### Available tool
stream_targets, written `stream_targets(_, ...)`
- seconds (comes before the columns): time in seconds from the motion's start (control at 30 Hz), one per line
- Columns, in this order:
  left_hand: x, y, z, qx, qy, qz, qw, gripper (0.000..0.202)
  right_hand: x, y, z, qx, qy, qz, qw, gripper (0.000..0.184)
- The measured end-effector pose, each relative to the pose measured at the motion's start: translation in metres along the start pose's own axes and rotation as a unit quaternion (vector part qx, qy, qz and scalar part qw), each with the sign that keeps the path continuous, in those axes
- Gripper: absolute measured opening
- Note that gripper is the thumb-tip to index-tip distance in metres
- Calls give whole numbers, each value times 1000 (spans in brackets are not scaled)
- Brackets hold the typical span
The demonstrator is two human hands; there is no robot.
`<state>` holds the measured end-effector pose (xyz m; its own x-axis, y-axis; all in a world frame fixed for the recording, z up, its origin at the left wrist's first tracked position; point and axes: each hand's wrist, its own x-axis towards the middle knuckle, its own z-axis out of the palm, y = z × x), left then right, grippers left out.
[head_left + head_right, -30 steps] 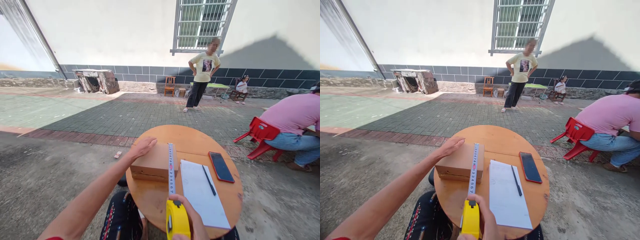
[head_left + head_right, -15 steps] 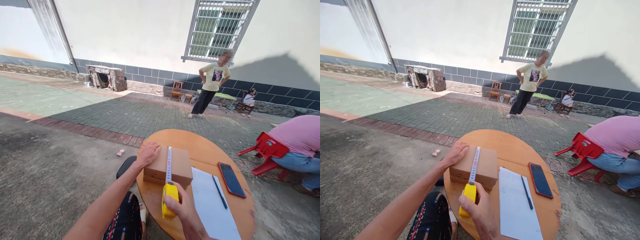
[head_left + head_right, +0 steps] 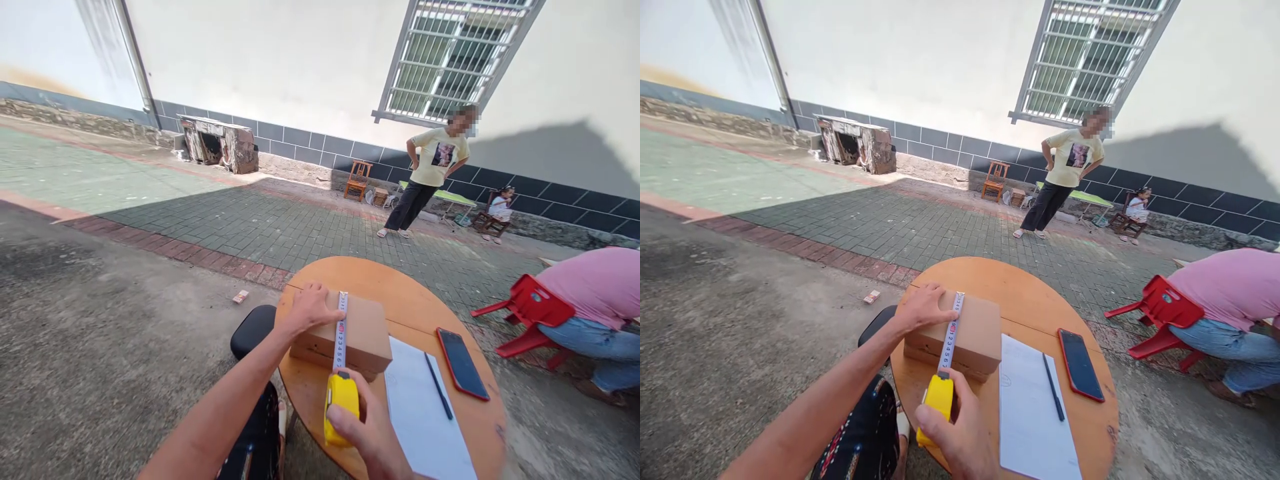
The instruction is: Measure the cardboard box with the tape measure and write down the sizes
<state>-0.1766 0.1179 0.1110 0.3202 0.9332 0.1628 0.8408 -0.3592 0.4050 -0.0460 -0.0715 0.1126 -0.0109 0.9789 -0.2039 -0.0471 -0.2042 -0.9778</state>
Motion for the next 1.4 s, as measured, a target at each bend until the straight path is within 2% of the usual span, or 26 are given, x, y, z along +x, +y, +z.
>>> stream_targets(0.17, -3, 0, 1, 4, 1, 0, 1000, 63, -1, -4, 4, 45, 16, -2, 999, 73)
stream_targets(0.4, -8, 2, 2, 15, 12, -1, 1000, 55, 11, -18, 1, 114, -1, 16, 993, 55)
stream_targets(0.7, -9, 9, 2, 18, 8, -15, 1000, 60, 4, -1, 0, 188, 20, 31, 981, 60)
stream_targets(0.97, -8, 10, 4, 14, 3, -20, 1000, 59, 6, 1, 6, 305, 47, 43, 950, 57)
stream_targets(1.1, -8, 10, 3, 12, -3, -21, 1000, 60, 2, 9, 7, 267, 45, 38, 962, 57)
stream_targets(1.4, -7, 6, 6, 7, -1, -20, 1000, 60, -8, 19, 7, 175, 24, 16, 984, 78)
